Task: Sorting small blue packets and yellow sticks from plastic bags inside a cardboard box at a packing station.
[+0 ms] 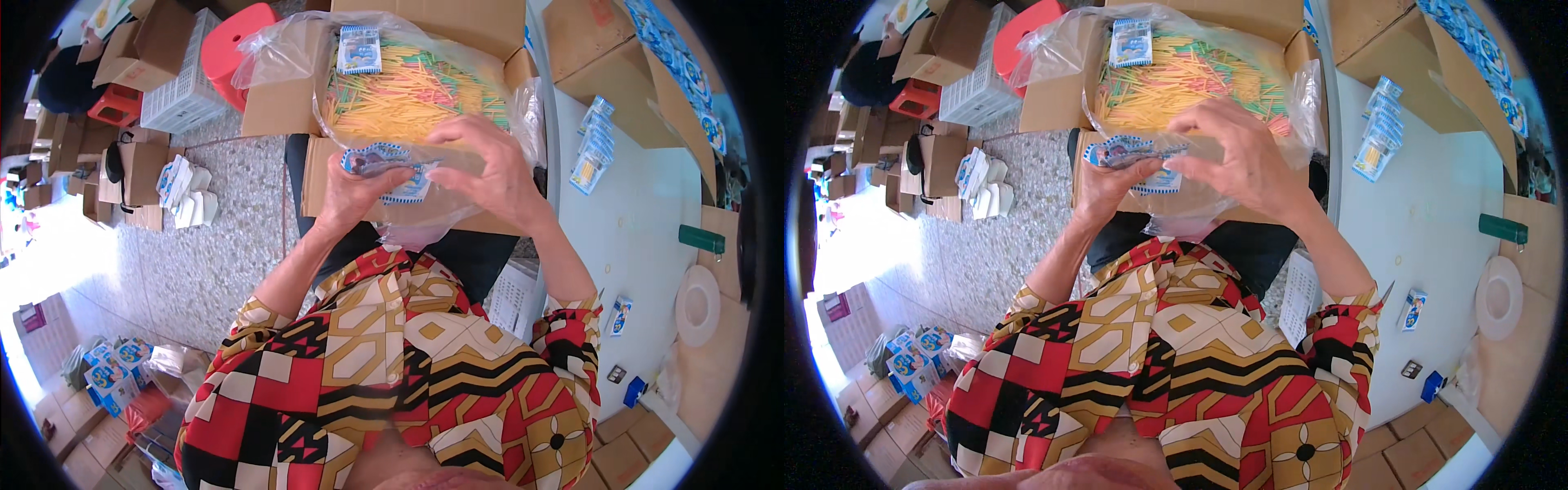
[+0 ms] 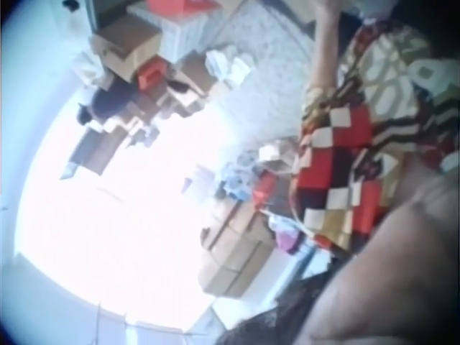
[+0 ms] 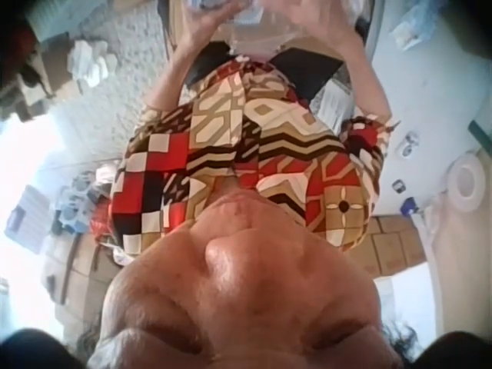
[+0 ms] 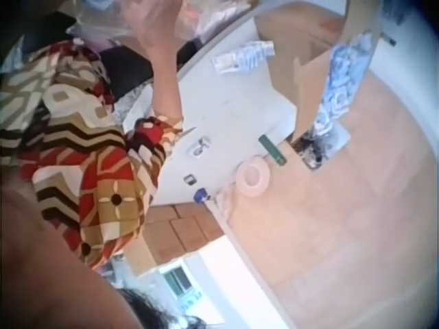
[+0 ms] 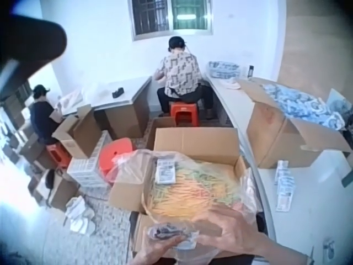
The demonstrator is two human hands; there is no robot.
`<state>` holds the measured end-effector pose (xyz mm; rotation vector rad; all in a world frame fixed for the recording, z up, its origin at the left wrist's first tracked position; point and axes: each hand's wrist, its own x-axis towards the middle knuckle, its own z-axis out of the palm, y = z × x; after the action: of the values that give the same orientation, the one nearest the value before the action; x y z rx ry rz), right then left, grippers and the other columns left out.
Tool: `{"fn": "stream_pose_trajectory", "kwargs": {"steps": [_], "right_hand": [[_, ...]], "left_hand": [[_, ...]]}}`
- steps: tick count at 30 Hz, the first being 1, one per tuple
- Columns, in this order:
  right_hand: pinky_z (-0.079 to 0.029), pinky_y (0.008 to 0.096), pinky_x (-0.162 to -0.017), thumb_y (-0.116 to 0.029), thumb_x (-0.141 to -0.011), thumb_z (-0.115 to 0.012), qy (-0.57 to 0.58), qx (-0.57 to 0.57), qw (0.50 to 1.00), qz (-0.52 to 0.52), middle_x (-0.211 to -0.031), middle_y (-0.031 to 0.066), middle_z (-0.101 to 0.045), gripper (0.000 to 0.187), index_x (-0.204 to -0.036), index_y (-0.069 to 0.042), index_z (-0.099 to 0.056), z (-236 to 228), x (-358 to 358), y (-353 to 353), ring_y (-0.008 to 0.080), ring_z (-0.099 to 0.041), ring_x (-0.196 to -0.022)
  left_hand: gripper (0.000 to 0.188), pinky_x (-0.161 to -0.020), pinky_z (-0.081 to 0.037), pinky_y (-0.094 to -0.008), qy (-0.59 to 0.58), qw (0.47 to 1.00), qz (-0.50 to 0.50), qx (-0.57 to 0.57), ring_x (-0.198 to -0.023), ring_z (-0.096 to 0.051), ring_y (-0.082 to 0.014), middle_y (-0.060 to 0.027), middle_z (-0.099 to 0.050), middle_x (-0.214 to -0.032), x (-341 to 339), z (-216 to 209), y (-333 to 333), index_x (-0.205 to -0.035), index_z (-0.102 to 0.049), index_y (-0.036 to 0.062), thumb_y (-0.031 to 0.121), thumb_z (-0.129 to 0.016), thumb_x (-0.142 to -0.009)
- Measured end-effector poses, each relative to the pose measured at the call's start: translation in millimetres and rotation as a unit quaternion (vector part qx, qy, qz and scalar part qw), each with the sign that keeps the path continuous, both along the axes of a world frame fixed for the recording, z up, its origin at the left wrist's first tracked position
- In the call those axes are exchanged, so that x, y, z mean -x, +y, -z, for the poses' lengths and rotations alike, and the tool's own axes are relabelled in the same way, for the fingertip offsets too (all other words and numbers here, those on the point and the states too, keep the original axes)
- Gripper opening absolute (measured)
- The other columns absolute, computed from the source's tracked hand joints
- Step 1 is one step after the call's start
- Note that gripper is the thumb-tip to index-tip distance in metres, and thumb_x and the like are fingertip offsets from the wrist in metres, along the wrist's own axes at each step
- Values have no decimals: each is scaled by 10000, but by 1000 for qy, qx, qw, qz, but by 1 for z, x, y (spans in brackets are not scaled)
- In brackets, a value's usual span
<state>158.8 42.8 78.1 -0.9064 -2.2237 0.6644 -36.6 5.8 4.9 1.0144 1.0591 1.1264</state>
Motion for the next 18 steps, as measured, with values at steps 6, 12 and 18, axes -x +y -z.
{"fn": "stream_pose_trajectory", "kwargs": {"steps": [6,12,18], "right_hand": [[-439,322,-600,-83,-712,-690,-13,-6,1000,6,-699,98,-548,156,-779,-6,-571,12,14,4,256,-563,-689],[-441,316,-626,17,-681,-659,9,-23,1000,-5,-731,92,-544,175,-823,-22,-564,14,19,2,253,-559,-714],[-448,298,-646,57,-668,-637,6,-1,1000,-19,-772,61,-562,227,-866,-33,-573,15,22,-1,211,-568,-743]], "left_hand": [[268,-712,-499,-244,-35,999,21,-12,-777,-596,-84,-45,-653,-881,3,-4,-3,-962,-628,-10,31,-717,-713],[303,-745,-495,-250,-48,998,47,-5,-809,-592,-89,-38,-643,-908,6,-6,-5,-1004,-613,6,50,-717,-723],[261,-731,-496,-247,-61,997,44,14,-780,-588,-80,-25,-644,-867,11,1,-7,-977,-621,4,49,-705,-734]]}}
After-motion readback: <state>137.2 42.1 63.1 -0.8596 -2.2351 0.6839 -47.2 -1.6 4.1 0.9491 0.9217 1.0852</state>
